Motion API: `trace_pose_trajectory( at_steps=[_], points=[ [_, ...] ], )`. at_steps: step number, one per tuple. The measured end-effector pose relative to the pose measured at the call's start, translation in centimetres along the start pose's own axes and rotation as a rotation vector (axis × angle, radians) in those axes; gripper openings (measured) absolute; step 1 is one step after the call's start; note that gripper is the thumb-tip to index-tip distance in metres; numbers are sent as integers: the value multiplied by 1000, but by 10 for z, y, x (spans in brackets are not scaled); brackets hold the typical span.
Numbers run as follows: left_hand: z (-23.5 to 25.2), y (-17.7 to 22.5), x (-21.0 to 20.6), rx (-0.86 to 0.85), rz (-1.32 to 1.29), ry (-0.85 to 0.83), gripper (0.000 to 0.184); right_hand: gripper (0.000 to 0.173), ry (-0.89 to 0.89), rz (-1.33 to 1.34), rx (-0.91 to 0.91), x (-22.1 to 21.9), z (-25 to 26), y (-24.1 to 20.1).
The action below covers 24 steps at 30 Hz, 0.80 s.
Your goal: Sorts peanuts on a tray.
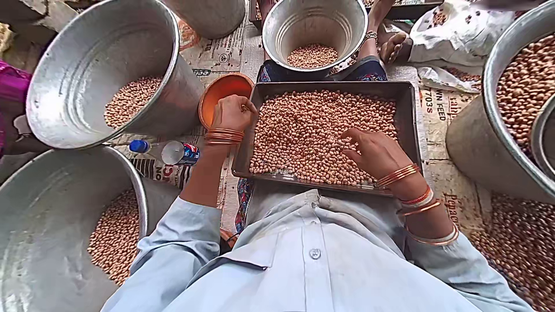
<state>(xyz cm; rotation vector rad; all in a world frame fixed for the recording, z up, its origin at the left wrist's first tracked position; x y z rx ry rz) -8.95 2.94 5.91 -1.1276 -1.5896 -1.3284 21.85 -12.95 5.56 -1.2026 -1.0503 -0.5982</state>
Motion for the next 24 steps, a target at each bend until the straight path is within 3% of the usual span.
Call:
trace_pose_trajectory(
  at_steps=[2,3,7,11,16,18,20,21,23,24],
  points=[
    [13,-7,11,14,37,165,28,45,-7,-50,-198,7,-14,19],
    [15,-5,10,0,20,161,32,50,-21,-75,-304,8,-18,27],
    [16,10,-27,-7,106,-162,38,63,-129,-96,-604,5,-21,48],
    [-11,47,-72,21,337,-253,57,78,-351,-61,-571,-12,-15,47],
    [-55,99,-97,-109,161,-459,84,65,-537,86,-377,-35,8,13],
    [-64,110,-99,-197,-65,-538,83,52,-481,147,-344,-38,17,6],
    [-61,115,-97,-313,-345,-582,79,30,-306,230,-285,-36,18,7],
    [-56,116,-91,-367,-445,-572,73,28,-179,281,-233,-34,17,9],
    [-39,114,-69,-385,-514,-470,54,50,35,392,-84,-29,11,17],
    [-26,108,-56,-351,-471,-367,40,52,110,438,-15,-27,9,23]
  ],
)
Point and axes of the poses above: each hand's wrist, its own z-axis towards the middle knuckle, its own x-axis out of the back of the hand, y = z × x, the point moved 1 cm from there along z, towards the middle knuckle, and after that the axes turned 13 degrees about x, right-handed, at the moved point
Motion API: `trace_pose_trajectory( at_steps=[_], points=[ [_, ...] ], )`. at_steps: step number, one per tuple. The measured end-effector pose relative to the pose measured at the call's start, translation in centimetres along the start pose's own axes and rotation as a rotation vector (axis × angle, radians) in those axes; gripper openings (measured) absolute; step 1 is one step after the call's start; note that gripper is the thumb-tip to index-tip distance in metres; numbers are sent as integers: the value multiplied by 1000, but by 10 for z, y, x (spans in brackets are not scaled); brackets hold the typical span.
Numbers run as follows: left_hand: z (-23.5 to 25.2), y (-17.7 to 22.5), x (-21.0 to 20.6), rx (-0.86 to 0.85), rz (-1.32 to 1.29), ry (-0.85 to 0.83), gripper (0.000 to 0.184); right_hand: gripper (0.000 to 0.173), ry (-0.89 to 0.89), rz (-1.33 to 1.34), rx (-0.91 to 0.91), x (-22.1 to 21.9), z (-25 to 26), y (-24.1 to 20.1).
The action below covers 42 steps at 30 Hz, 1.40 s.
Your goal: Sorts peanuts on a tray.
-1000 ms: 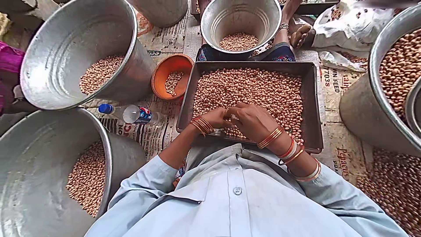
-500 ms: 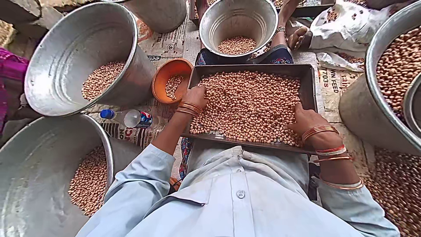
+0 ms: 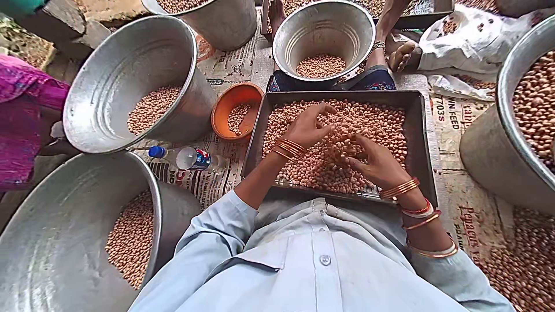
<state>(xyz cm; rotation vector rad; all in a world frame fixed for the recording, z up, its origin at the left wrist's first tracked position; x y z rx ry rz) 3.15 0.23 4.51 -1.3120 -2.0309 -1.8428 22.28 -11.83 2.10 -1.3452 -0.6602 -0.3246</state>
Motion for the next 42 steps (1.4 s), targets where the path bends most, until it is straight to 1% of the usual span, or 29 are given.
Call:
trace_pose_trajectory(
  at_steps=[1,2,3,4,5,7,10,14,16,17,19,21,22,23,24,26,28,30,34,38,40,42],
  points=[
    [8,-5,20,42,111,132,29,47,47,48,55,5,-1,2],
    [17,-12,39,110,249,266,23,43,72,83,82,10,-4,3],
    [27,-23,56,208,374,360,22,40,87,93,93,15,-6,3],
    [39,-36,70,316,474,412,23,38,92,78,99,19,-9,3],
    [51,-51,79,415,551,435,24,36,93,62,89,22,-11,5],
    [67,-74,85,536,637,443,27,33,101,35,75,24,-15,12],
    [76,-85,76,610,724,424,31,33,91,7,45,23,-17,18],
    [80,-85,67,608,792,414,29,32,50,-7,28,19,-19,21],
    [79,-89,72,581,749,417,29,32,30,-10,15,18,-17,19],
    [76,-91,76,563,678,425,31,32,31,-16,19,18,-16,19],
    [69,-95,88,514,384,457,29,31,42,-28,34,19,-18,20],
    [60,-102,94,409,12,467,26,30,48,-20,28,21,-21,21],
    [54,-101,92,360,-163,432,28,30,49,-16,24,22,-22,22],
    [46,-99,88,328,-266,379,29,30,46,-16,17,23,-23,22],
    [40,-96,84,304,-252,334,27,31,42,-18,13,23,-23,23],
    [33,-93,73,268,-10,298,17,32,27,-32,9,22,-22,23],
    [28,-83,56,262,237,312,17,30,10,-51,16,20,-21,20],
    [27,-78,44,288,399,317,21,29,-8,-67,5,19,-20,15],
    [32,-76,32,302,467,296,26,30,-34,-76,14,17,-20,12],
    [32,-77,31,315,485,264,24,31,-45,-96,38,16,-22,12],
    [30,-82,43,297,457,281,22,31,-51,-109,41,16,-23,12],
    [21,-82,68,329,449,374,22,31,-60,-115,21,19,-24,13]
  ],
)
Point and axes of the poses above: each hand's wrist, its own z-axis towards the middle knuckle, its own x-axis out of the back of the hand, y = z × x, the point moved 1 cm from there along z, towards the middle knuckle, and after that the axes turned 13 degrees about x, right-handed, at the moved point
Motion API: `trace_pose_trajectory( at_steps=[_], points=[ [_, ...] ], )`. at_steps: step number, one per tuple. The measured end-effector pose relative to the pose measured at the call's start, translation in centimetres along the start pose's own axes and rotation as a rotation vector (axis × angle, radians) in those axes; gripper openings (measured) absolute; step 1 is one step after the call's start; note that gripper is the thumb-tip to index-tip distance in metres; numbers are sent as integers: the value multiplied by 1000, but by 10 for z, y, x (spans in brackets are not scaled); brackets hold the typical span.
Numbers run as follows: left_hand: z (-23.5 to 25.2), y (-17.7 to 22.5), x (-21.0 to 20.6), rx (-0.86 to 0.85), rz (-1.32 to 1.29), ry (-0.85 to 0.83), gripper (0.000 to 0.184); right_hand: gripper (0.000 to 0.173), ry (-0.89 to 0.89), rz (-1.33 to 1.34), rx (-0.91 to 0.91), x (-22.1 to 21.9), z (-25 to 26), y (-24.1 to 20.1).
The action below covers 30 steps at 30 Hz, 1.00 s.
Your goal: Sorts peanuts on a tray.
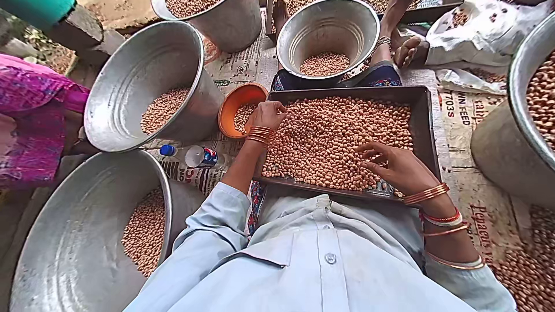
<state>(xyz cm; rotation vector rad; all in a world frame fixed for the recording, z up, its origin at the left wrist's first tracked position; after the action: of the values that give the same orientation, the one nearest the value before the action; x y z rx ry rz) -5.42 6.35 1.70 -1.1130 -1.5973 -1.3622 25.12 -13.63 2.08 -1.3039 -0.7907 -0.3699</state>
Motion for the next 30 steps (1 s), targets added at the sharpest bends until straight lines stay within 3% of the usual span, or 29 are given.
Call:
trace_pose_trajectory(
  at_steps=[3,5,7,12,14,18,25,27,30],
  points=[
    [3,-31,45,81,39,229,26,32,16,3,-25,4,-5,6],
    [-2,-47,62,83,46,276,32,32,27,2,-42,7,-6,9],
    [-22,-48,62,31,28,184,30,33,31,-27,-63,9,-5,15],
    [-81,-40,17,-127,147,-333,11,36,13,-167,-161,14,-1,23],
    [-98,-42,-1,-134,235,-381,10,36,4,-172,-155,16,-1,22],
    [-117,-39,-19,-99,301,-321,9,33,-8,-163,-122,17,-4,25],
    [-115,-23,-2,-38,367,-524,20,42,-51,-52,-10,12,6,29],
    [-105,-26,17,21,337,-433,21,45,-56,-29,-39,11,7,28],
    [-87,-35,47,171,146,7,30,48,-67,-60,-68,16,7,28]
  ],
)
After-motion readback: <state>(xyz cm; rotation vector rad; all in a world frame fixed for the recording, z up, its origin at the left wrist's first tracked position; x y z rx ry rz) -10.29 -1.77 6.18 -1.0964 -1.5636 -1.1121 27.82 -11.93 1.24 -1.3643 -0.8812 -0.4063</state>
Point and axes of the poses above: each hand's wrist, its own z-axis towards the middle knuckle, its own x-axis out of the back of the hand, y = z × x, the point moved 1 cm from there along z, towards the middle knuckle, and after that the axes turned 13 degrees about x, right-handed, at the moved point
